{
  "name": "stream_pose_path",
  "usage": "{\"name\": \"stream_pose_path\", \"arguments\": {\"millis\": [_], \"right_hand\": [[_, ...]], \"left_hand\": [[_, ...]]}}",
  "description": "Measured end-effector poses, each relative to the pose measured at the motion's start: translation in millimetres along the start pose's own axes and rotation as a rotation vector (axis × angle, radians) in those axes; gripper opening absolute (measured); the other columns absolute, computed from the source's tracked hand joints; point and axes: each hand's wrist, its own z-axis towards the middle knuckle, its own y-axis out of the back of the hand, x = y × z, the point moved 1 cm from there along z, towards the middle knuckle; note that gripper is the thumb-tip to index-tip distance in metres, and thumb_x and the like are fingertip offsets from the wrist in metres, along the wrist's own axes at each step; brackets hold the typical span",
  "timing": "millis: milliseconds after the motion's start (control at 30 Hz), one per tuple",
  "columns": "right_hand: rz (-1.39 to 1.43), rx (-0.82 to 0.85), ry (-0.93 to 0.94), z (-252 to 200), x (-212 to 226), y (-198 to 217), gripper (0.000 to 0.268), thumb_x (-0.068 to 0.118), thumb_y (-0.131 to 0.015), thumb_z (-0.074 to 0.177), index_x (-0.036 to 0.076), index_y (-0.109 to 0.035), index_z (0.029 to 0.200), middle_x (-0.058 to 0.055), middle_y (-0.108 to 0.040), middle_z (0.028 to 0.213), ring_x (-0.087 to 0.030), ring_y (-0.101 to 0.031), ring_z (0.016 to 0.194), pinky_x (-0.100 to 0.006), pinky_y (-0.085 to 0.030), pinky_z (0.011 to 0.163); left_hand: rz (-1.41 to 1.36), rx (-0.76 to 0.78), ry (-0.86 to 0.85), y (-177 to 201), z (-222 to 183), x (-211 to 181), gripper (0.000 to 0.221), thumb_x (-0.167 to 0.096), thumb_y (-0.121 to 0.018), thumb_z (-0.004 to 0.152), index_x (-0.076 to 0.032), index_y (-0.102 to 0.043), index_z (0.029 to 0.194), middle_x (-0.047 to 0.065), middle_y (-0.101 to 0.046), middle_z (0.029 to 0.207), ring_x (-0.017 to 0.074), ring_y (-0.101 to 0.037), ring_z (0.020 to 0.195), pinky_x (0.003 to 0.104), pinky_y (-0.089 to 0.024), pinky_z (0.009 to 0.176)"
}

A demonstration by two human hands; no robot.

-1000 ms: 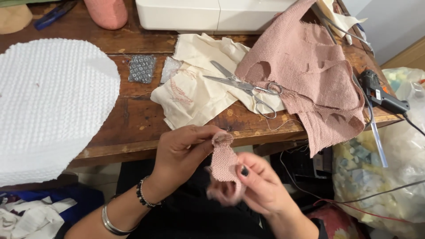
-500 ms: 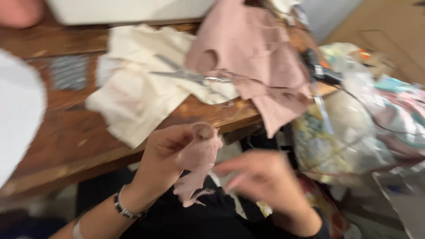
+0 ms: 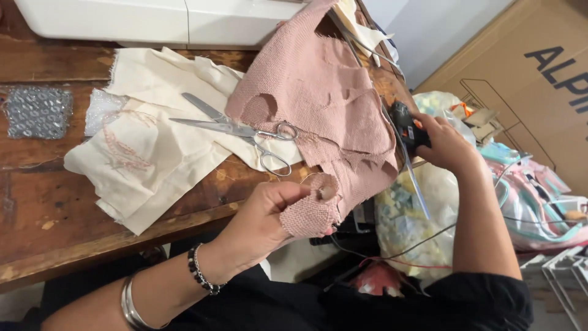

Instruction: Attaching decorative fabric trim to a heart-shaped pillow base using a hot glue gun

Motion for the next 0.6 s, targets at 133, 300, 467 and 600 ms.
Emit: {"name": "stream_pose_path", "arguments": {"millis": [133, 300, 467, 600], "right_hand": [[-0.018, -0.212, -0.022, -17, -10, 16, 0.068, 0.006, -0.064, 0.077, 0.012, -0.053, 0.144, -0.030, -0.055, 0.125, -0.050, -0.052, 0.117, -0.059, -0.043, 0.098], [0.019, -0.647, -0.034, -90, 1, 28, 0.043, 0.011, -0.065, 0.093, -0.004, -0.057, 0.132, -0.031, -0.060, 0.117, -0.053, -0.051, 0.109, -0.059, -0.043, 0.084], [0.929, -0.710, 0.226, -162, 42, -27, 0.025, 0.017, -0.055, 0.108, -0.008, -0.055, 0.113, -0.020, -0.062, 0.096, -0.024, -0.062, 0.084, -0.037, -0.057, 0.078], [0.649, -0.638, 0.492, -190, 94, -26, 0.051, 0.055, -0.057, 0.090, 0.006, -0.065, 0.099, -0.013, -0.071, 0.102, -0.027, -0.074, 0.092, -0.036, -0.059, 0.087]], "left_hand": [[-0.134, 0.024, 0.009, -2, 12, 7, 0.024, 0.003, -0.081, 0.078, 0.004, -0.078, 0.103, 0.014, -0.078, 0.090, 0.0191, -0.076, 0.081, 0.034, -0.069, 0.081], [-0.276, 0.040, 0.054, -1, 24, 25, 0.032, 0.009, -0.078, 0.080, 0.006, -0.075, 0.112, 0.017, -0.076, 0.096, 0.0222, -0.074, 0.084, 0.037, -0.068, 0.084], [0.039, 0.027, -0.022, -12, 39, 15, 0.033, 0.003, -0.088, 0.073, -0.002, -0.079, 0.105, 0.000, -0.074, 0.087, 0.0061, -0.069, 0.081, 0.024, -0.064, 0.077], [0.162, 0.091, -0.182, -17, 48, 18, 0.032, -0.003, -0.080, 0.084, -0.003, -0.076, 0.115, 0.006, -0.078, 0.108, 0.0090, -0.071, 0.096, 0.024, -0.061, 0.090]]}}
